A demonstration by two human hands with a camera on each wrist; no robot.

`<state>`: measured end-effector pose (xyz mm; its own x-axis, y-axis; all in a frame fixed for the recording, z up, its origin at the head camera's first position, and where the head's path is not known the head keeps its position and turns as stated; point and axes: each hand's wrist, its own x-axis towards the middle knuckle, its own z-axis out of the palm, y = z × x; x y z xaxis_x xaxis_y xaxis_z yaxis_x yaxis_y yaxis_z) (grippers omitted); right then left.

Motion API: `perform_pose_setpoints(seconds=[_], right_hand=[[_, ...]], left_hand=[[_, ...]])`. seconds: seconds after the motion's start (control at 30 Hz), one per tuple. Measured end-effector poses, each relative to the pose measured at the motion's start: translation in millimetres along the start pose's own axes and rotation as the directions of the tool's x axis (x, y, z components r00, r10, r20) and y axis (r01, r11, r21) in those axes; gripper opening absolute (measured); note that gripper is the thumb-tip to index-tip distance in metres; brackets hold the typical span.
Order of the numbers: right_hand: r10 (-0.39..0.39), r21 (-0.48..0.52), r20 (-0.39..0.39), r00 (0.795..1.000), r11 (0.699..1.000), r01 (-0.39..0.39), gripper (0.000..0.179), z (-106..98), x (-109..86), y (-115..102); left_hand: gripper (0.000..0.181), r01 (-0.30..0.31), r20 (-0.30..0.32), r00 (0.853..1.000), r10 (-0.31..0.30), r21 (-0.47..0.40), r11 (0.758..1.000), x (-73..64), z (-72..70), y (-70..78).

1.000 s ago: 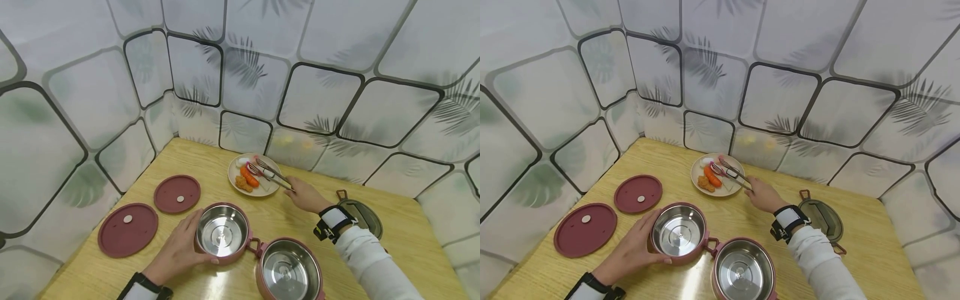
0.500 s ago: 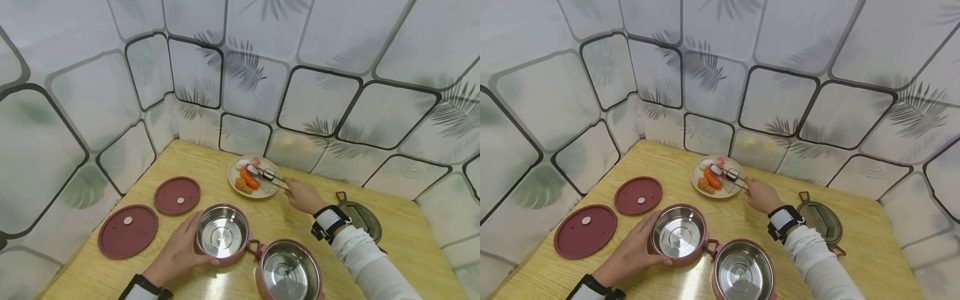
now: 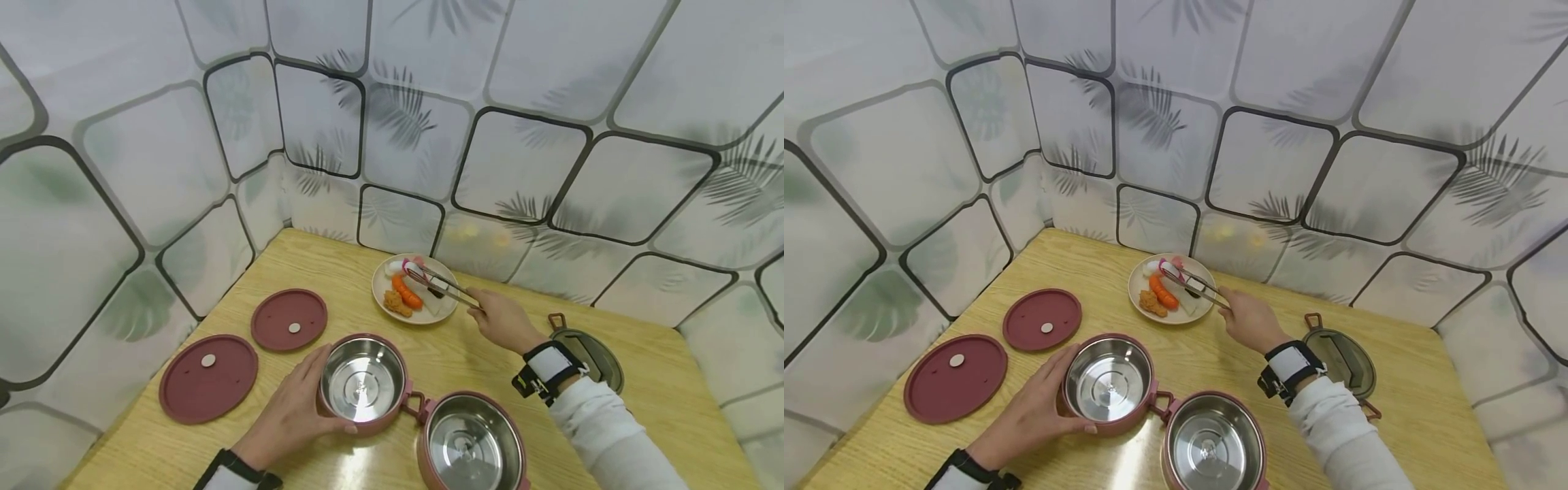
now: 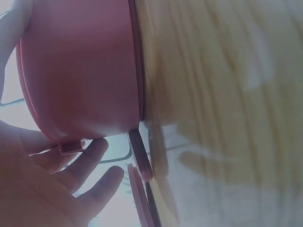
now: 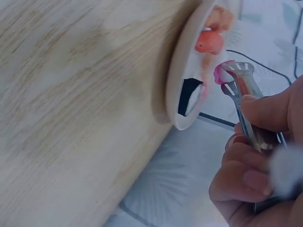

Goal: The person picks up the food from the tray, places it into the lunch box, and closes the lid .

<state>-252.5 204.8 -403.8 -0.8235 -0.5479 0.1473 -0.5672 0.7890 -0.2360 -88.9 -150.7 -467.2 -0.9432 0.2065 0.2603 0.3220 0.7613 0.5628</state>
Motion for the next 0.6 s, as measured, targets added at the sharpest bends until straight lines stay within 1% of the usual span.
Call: perform_pose_setpoints(seconds=[0.17, 0.3, 0.37, 0.47, 0.6], right_hand=[[-0.033, 0.065, -0.044, 0.999, 0.997, 0.036, 0.043, -15, -7.0, -8], [-0.092, 0.084, -0.084, 0.992, 0.992, 0.099, 0.044, -24, -17.2, -17], [-0.119, 0.097, -0.088, 0.989, 0.987, 0.128, 0.044, -28, -23.3, -23], [-0.160, 0.124, -0.069, 0.985, 0.978, 0.168, 0.044, -34, -33.5, -34], [-0.204, 0.190, 0.010, 0.979, 0.962, 0.198, 0.045, -41, -47.0, -47]], left_hand=[[0.125, 0.002, 0.001, 1.000, -0.002, -0.005, 1.000, 1.1, -0.7, 0.2], [0.125, 0.001, 0.000, 1.000, -0.001, 0.000, 1.000, 1.7, -1.1, 0.5], [0.125, 0.003, 0.001, 1.000, -0.003, 0.005, 1.000, 1.5, -1.1, 0.8], [0.125, 0.014, 0.005, 1.000, -0.014, 0.011, 1.000, 0.5, -1.2, 1.6], [0.125, 0.024, 0.012, 1.000, -0.024, 0.012, 1.000, -0.5, -1.6, 2.2]])
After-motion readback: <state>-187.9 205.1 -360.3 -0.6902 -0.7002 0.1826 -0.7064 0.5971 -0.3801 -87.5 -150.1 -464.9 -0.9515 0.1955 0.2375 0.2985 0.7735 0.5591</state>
